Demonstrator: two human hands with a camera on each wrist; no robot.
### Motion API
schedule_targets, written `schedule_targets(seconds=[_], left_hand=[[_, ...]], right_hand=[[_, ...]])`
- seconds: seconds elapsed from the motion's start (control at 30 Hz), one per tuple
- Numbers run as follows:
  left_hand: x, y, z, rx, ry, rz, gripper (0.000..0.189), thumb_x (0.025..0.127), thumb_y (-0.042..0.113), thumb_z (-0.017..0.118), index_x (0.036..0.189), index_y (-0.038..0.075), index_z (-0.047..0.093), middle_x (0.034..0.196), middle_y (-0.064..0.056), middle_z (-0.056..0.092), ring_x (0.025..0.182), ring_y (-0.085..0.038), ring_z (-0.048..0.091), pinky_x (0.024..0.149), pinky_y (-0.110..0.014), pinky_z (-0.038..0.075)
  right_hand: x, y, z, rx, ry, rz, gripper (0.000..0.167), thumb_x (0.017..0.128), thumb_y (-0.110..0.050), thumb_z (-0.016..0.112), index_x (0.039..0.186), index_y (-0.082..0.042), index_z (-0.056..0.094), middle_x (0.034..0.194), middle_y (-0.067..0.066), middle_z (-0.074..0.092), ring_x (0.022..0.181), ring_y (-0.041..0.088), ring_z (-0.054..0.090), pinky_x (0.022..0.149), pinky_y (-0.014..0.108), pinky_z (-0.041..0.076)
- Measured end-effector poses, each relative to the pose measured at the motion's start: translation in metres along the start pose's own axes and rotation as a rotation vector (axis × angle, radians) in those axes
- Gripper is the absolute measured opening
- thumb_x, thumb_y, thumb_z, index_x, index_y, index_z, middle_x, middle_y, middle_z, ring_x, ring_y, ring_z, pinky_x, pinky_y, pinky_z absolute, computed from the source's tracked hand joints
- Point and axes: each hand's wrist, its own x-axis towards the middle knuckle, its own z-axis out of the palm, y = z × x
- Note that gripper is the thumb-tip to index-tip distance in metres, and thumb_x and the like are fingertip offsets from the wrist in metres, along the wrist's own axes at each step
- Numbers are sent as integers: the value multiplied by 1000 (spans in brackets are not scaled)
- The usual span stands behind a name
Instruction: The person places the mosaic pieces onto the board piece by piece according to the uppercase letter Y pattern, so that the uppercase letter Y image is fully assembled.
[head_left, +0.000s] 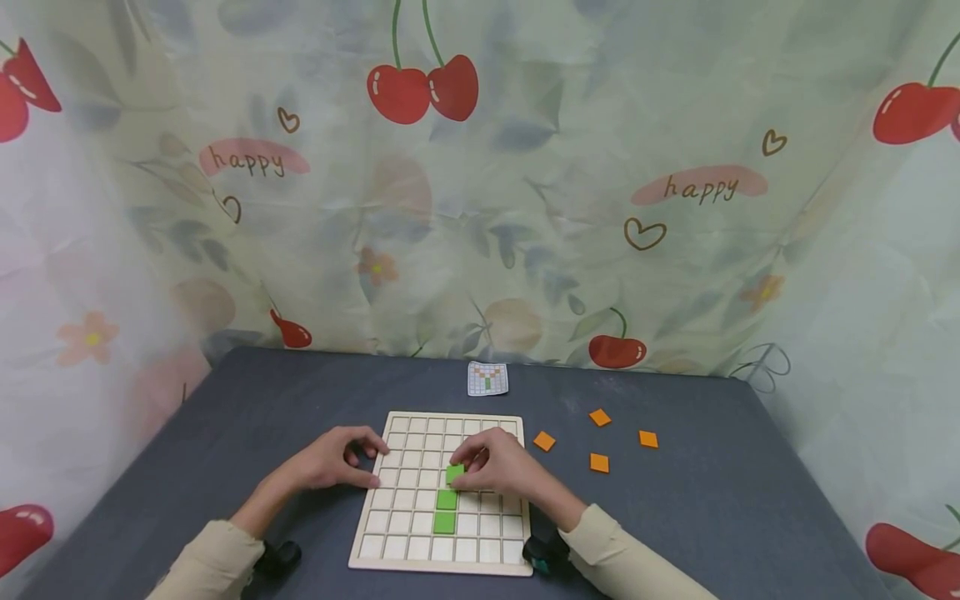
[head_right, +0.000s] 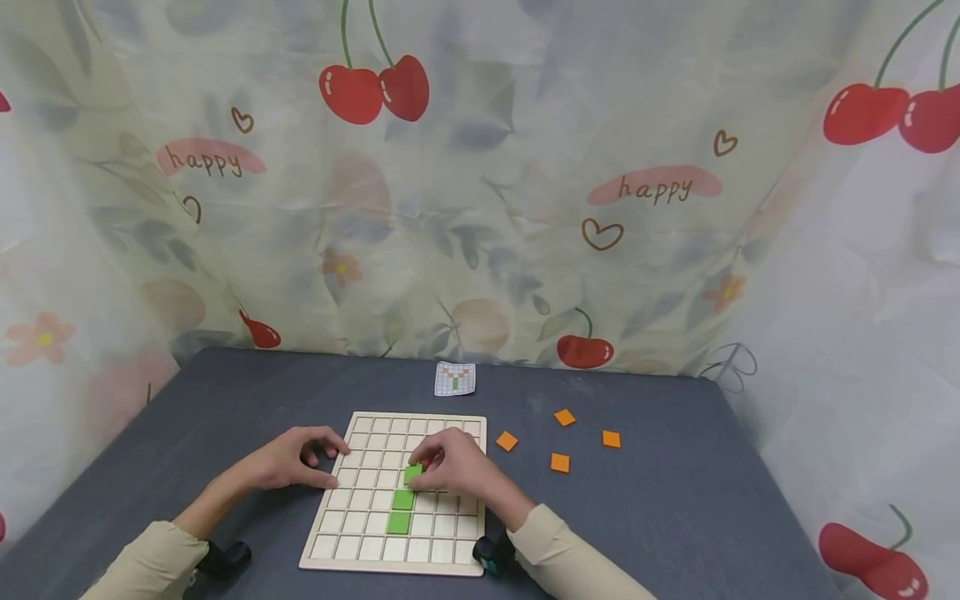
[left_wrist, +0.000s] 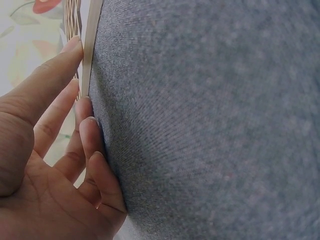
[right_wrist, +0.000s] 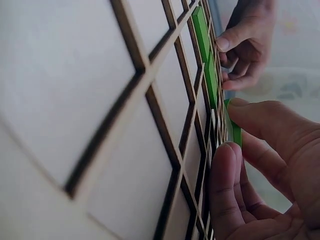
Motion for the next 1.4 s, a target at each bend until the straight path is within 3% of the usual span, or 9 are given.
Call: schedule_targets(seconds=[0.37,0.7,1.4], left_hand=[[0,1,0,-4,-4,1,38,82,18,88,114,8,71,99,-5,58,81,-21,51,70,-30,41],[0,2,0,-10,-8,-9,38,81,17,88,114,8,71,99,-5,58,81,-22,51,70,-30,41],[0,3,0,-1,-5,-22,39,81,17,89,114,8,70,99,-5,58,81,-22,50,70,-31,40]], right_hand=[[2,0,1,7,2,3,23,83,-11,86,103,-3,78,94,10,72,79,16,66,70,29,52],[2,-5,4,17,-16,15,22,83,-9,85,102,-3,78,94,9,71,80,21,65,69,28,51],[7,-6,9,-66,1,5,18,82,-10,86,98,-6,78,90,5,70,78,14,62,70,29,50]])
